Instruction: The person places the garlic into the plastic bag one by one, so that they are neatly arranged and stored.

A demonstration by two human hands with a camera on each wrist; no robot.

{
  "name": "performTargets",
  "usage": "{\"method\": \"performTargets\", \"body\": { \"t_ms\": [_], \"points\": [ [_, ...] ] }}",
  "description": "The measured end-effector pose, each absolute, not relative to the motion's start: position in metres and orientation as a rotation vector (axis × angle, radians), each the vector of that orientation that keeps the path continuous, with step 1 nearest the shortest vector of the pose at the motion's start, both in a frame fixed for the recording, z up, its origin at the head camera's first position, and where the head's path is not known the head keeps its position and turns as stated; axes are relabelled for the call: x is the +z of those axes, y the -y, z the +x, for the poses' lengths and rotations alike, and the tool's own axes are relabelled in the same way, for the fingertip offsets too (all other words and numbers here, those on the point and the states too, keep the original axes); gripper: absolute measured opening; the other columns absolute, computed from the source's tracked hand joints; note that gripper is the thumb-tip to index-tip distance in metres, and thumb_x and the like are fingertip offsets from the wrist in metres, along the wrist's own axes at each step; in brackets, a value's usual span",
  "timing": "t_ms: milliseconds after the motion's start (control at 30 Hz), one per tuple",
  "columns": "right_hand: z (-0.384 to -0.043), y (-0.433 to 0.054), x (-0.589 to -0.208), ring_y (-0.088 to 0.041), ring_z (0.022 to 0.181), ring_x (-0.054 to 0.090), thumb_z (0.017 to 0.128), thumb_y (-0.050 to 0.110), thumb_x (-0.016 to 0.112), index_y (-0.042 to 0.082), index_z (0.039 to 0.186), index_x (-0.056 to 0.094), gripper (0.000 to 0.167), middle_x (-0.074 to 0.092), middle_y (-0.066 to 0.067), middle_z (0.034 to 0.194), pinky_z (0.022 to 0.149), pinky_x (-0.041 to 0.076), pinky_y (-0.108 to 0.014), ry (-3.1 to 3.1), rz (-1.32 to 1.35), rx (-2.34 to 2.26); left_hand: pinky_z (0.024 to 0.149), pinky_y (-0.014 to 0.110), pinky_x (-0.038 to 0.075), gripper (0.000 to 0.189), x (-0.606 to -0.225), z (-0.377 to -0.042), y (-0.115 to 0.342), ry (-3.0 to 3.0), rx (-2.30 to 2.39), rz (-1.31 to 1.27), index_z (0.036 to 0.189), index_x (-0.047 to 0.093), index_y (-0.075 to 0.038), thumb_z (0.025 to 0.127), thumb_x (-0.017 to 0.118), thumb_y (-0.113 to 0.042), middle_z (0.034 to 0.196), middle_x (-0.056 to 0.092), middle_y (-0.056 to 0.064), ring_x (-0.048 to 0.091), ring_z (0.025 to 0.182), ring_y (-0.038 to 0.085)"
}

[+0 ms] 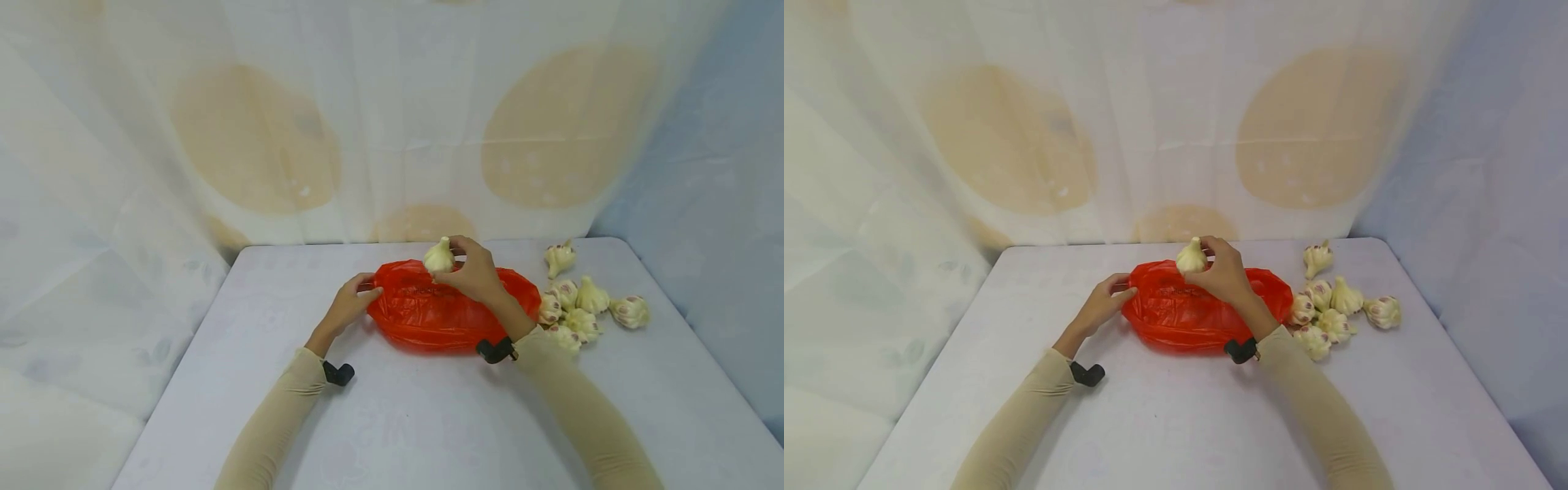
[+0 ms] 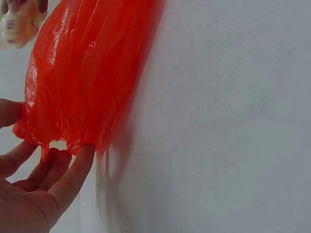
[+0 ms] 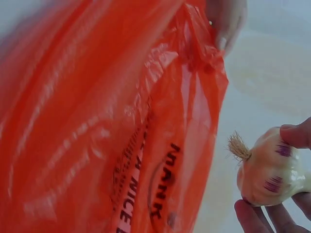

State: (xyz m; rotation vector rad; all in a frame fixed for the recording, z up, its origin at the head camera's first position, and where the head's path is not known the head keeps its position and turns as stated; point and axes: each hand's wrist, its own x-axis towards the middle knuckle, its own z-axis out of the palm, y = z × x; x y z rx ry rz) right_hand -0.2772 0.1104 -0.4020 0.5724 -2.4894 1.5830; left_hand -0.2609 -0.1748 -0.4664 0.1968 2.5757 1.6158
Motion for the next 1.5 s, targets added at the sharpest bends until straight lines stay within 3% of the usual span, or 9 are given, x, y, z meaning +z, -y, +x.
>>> {"method": "performTargets", "body": {
  "t_ms": [467, 1000, 1500],
  "points": [
    [-0.272, -0.082, -0.425, -0.026, 0.104, 0.058, 0.072, 0.021, 0.084, 0.009, 0.129, 0.056, 0.064, 0.059, -0.005, 0.122, 0.078, 0.057, -0.039, 2.628, 0.574, 1.544, 0.099, 0.044, 0.048, 0.044, -0.467, -0.261, 0.176, -2.58, 1.617, 0.194, 0.134, 0.055, -0.013, 0.095, 0.062, -0.031, 0.13, 0.058, 0.005, 0.052, 0.122, 0.024],
    [-0.285, -0.064, -0.445, -0.024, 0.1, 0.058, 0.074, 0.022, 0.085, 0.006, 0.124, 0.059, 0.058, 0.062, -0.008, 0.115, 0.088, 0.054, -0.039, 2.732, 0.53, 1.424, 0.099, 0.046, 0.048, 0.044, -0.468, -0.262, 0.177, -2.59, 1.627, 0.239, 0.133, 0.055, -0.011, 0.095, 0.063, -0.03, 0.13, 0.059, 0.007, 0.053, 0.122, 0.025],
    [-0.288, -0.049, -0.452, -0.027, 0.108, 0.054, 0.077, 0.021, 0.084, 0.001, 0.131, 0.054, 0.065, 0.058, -0.014, 0.123, 0.094, 0.052, -0.043, 2.721, 0.435, 1.424, 0.099, 0.045, 0.048, 0.043, -0.468, -0.262, 0.174, -2.584, 1.637, 0.26, 0.132, 0.056, -0.01, 0.094, 0.063, -0.03, 0.128, 0.059, 0.007, 0.054, 0.12, 0.025]
  ]
}}
